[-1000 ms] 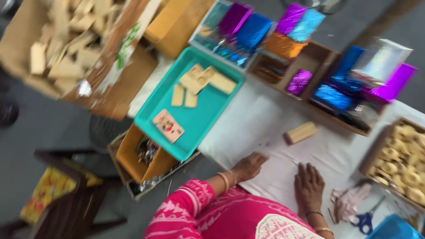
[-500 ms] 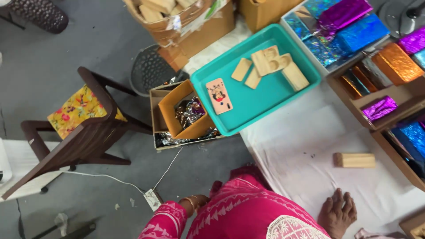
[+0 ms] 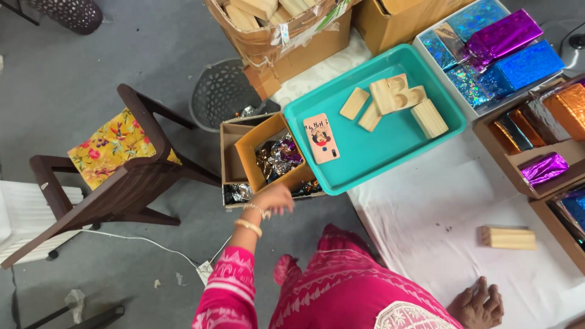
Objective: Wrapping small wooden pieces in aluminum foil and organizing them into boxes.
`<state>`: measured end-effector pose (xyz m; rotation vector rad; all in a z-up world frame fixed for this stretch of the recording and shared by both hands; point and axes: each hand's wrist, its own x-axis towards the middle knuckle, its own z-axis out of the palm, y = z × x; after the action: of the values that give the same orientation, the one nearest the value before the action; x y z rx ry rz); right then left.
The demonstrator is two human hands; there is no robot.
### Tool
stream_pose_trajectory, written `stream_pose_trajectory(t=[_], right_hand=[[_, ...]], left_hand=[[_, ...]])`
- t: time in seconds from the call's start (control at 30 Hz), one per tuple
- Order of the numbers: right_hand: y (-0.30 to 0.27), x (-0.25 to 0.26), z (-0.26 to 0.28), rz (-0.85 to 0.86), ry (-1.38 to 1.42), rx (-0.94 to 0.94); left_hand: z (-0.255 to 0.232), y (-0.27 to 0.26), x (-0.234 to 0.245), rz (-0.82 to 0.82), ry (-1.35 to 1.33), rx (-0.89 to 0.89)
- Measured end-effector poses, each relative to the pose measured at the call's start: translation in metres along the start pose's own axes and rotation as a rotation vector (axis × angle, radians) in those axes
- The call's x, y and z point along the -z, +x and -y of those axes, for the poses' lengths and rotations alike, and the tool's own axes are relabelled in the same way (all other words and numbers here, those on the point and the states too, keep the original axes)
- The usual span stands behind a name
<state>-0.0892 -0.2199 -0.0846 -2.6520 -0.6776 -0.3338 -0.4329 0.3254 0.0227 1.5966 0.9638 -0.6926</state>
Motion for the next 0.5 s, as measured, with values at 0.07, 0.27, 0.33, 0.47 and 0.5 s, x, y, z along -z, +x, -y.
stream_pose_trajectory(t=[0.07,0.27,0.33,0.47,0.5], right_hand=[[-0.004,0.0,-0.002,0.023,-0.018,-0.018],[-0.009,0.008,0.003,0.117,-0.017,-0.065],[-0.014,0.005,-0.008,0.146,-0.034,-0.067],[-0.024,0.002,-0.016,0.189,-0.065,-0.06],[-0.025,0.0,-0.02,0.191,-0.067,-0.062]], left_hand=[[0.001,0.028,0.034,-0.748,0.546,-0.03],[0.071,0.106,0.085,-0.905,0.686,0.215],[0.075,0.111,0.084,-0.864,0.764,0.193],[0.068,0.098,0.084,-0.75,0.855,0.277],[0.066,0.091,0.086,-0.747,0.856,0.276]])
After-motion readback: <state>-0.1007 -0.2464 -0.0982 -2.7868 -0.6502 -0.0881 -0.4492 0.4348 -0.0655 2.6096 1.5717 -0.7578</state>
